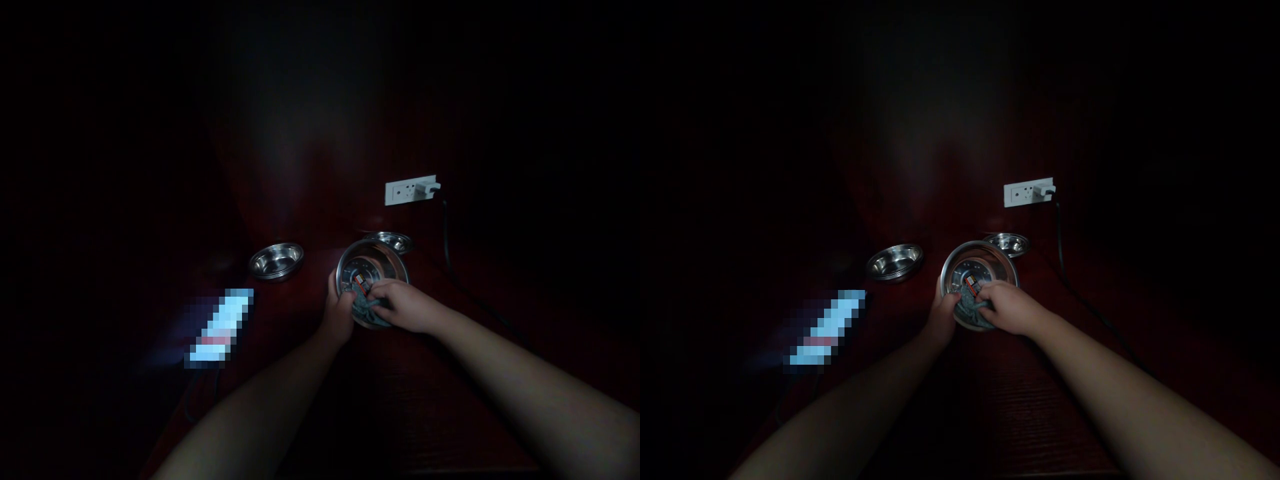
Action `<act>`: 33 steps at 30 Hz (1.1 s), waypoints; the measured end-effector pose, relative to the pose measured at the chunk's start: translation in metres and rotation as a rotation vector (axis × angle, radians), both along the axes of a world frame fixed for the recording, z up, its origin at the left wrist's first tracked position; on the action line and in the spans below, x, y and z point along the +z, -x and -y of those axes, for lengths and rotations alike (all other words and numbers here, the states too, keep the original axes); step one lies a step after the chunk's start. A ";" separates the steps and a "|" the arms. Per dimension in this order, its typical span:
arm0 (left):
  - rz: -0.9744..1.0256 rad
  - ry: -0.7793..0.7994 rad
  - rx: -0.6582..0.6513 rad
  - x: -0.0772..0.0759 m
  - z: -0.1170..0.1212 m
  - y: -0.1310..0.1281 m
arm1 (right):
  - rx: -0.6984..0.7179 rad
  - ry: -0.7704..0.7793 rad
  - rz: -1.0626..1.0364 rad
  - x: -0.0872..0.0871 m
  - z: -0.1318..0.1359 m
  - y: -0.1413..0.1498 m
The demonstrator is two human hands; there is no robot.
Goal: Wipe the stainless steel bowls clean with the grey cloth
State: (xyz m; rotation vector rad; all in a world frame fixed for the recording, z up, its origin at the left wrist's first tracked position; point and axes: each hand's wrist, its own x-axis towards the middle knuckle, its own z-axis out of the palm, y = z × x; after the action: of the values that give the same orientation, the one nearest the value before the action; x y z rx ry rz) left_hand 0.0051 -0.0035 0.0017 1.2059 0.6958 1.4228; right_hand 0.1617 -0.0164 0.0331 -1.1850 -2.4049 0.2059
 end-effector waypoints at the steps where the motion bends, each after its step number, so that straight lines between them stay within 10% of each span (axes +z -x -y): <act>1: -0.004 -0.001 0.004 0.000 0.000 0.000 | 0.004 0.004 0.000 0.000 0.000 0.000; 33: -0.031 0.109 0.127 0.002 -0.007 -0.002 | -0.192 -0.136 0.268 0.011 0.001 -0.006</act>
State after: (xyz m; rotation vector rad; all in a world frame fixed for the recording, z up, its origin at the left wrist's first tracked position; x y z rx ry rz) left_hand 0.0074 0.0034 0.0039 1.1171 0.8731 1.4533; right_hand 0.1673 -0.0178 0.0445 -1.4460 -2.4591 -0.1847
